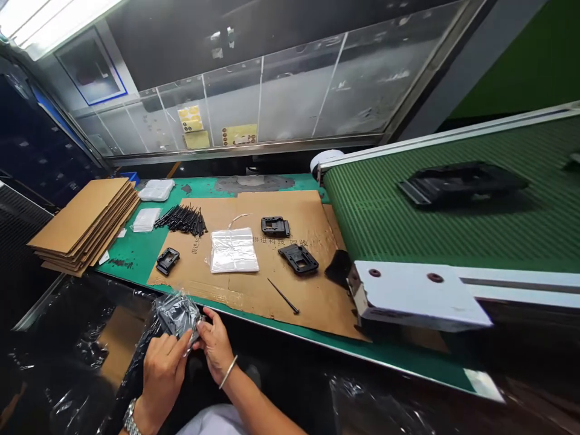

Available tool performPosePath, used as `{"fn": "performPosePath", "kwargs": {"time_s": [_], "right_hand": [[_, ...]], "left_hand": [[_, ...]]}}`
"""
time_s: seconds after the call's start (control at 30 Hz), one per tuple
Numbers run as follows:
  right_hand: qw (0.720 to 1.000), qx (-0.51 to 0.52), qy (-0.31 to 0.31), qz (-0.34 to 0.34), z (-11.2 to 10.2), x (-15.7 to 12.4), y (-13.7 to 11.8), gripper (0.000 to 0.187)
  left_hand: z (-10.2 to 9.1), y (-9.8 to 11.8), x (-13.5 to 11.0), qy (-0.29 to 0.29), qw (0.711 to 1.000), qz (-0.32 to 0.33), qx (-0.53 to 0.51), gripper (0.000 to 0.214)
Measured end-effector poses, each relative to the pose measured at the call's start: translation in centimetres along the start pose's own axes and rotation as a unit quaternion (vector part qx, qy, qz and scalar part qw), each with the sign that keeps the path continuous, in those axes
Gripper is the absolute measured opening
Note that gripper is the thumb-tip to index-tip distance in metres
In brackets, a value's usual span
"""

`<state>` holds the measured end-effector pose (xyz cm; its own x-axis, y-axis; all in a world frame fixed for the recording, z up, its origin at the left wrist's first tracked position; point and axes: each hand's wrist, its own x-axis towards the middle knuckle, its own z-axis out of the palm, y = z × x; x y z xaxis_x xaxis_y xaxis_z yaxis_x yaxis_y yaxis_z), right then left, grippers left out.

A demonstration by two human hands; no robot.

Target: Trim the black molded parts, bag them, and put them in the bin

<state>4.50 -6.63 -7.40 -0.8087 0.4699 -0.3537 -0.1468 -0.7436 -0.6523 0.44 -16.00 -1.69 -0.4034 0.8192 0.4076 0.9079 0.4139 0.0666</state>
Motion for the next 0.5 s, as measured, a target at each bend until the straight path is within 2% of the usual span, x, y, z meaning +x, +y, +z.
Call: {"fn": "performPosePath", "kwargs": {"time_s": [0.1,0.23,0.3,0.43,0.5], "right_hand": [[0.999,-0.021,-0.026,0.007,2.1,0.3,0.0,0.066],[0.997,-0.029,0.019,0.07,4.7,1.2,0.4,0.061],[0.996,-0.038,0.014,0.078,5.7,1.8,0.9,0.064],[0.988,-0.137,-0.075,0.003,7.5,2.8,2.3,0.066],[0.976,-0.183,-0.12,-0.008,8.4,3.4,3.0,0.058]], "left_hand": [[-0.7,-0.2,-0.1,0.006,0.999,-0.036,0.005,0.023],[-0.8,-1.3,-1.1,0.038,0.997,-0.057,-0.035,0.023],[-1.0,-2.4,-1.8,0.048,0.995,-0.069,-0.056,0.022],[-2.5,-4.9,-2.3,0.035,0.993,-0.077,-0.087,0.029],[-3.6,-6.0,-2.3,-0.004,0.989,-0.069,-0.129,0.031]]}}
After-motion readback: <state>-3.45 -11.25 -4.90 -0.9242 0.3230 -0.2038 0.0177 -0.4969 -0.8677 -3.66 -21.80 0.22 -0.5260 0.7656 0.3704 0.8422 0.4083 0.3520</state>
